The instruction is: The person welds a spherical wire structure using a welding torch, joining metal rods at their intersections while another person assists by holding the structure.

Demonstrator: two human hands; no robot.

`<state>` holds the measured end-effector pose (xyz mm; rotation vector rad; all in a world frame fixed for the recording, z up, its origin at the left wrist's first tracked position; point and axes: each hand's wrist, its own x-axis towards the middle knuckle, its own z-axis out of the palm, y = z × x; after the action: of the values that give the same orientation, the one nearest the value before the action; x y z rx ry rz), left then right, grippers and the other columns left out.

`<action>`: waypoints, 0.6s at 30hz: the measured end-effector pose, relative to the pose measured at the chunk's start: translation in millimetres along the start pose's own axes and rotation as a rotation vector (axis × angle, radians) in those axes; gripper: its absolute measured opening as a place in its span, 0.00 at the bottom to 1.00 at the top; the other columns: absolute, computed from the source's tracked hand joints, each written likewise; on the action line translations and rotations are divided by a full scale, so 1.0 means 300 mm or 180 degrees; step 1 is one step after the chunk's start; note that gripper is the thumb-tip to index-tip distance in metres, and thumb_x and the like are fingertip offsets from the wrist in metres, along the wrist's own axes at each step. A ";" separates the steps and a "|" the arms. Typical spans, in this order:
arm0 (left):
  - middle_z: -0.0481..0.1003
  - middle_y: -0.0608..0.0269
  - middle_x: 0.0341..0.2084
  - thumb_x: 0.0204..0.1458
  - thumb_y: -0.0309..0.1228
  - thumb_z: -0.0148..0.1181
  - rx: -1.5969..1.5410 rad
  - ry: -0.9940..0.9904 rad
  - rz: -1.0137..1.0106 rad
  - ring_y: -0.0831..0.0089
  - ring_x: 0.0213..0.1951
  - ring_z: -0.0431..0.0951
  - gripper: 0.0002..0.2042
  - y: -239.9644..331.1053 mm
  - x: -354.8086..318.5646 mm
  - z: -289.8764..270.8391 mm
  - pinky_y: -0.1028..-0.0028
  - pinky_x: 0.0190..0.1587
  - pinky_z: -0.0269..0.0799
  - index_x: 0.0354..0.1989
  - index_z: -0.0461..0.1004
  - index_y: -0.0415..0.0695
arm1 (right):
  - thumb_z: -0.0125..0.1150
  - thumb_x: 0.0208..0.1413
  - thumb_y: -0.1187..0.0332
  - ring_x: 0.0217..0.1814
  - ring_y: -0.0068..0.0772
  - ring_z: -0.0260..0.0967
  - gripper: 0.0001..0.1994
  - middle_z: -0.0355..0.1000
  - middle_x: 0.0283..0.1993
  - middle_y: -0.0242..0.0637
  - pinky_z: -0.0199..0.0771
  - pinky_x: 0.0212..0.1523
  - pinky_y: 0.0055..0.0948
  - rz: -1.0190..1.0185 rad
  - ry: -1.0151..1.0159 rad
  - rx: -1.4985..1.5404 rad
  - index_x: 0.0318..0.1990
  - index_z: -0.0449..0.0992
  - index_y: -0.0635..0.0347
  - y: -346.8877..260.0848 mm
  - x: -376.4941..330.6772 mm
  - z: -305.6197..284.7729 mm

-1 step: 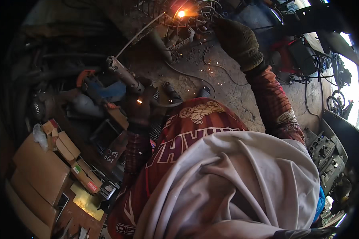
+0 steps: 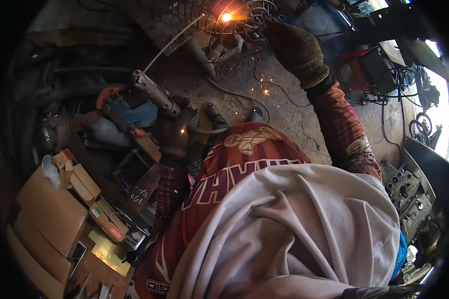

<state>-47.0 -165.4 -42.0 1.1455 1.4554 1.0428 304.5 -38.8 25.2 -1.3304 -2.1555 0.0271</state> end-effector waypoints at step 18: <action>0.68 0.51 0.61 0.52 0.13 0.50 -0.2609 -0.0191 -0.0541 0.55 0.59 0.73 0.22 0.217 -0.016 0.193 0.55 0.60 0.76 0.57 0.67 0.39 | 0.64 0.63 0.71 0.48 0.24 0.76 0.17 0.81 0.47 0.40 0.77 0.50 0.27 0.1614 -0.0834 0.3261 0.57 0.76 0.64 -0.364 -0.181 0.142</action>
<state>20.0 -154.7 12.9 0.4473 0.8974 1.2903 212.5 -125.5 -0.9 -1.1839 -1.4962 1.3593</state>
